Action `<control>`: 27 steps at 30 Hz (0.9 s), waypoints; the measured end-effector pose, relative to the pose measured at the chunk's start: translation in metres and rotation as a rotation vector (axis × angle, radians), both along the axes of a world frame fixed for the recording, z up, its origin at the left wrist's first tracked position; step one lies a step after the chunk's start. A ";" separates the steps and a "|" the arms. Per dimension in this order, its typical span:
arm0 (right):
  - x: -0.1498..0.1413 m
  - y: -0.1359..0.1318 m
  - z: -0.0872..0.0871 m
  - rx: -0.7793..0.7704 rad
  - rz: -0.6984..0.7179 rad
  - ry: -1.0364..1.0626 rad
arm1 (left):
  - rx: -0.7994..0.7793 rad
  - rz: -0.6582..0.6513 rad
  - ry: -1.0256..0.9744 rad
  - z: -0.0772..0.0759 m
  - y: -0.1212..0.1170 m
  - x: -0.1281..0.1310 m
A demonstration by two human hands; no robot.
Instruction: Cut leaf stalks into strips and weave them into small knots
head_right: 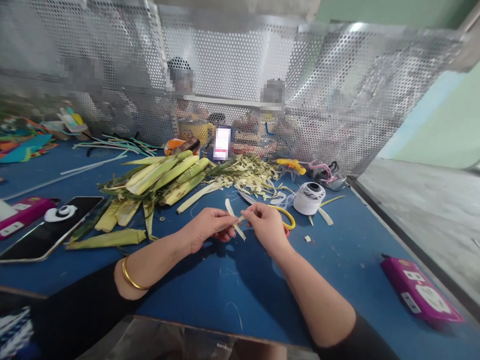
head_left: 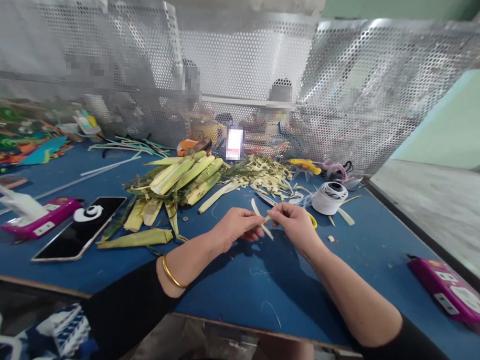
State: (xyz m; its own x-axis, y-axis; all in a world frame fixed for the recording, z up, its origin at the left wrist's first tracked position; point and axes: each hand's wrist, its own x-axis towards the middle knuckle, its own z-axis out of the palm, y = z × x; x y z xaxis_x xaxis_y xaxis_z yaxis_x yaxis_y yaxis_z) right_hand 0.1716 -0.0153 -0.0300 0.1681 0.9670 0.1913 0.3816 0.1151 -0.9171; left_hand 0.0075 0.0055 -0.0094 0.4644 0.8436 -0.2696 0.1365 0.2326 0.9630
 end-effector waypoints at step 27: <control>-0.023 -0.018 0.004 0.068 0.153 -0.235 | -0.103 0.246 -0.409 -0.003 0.004 0.006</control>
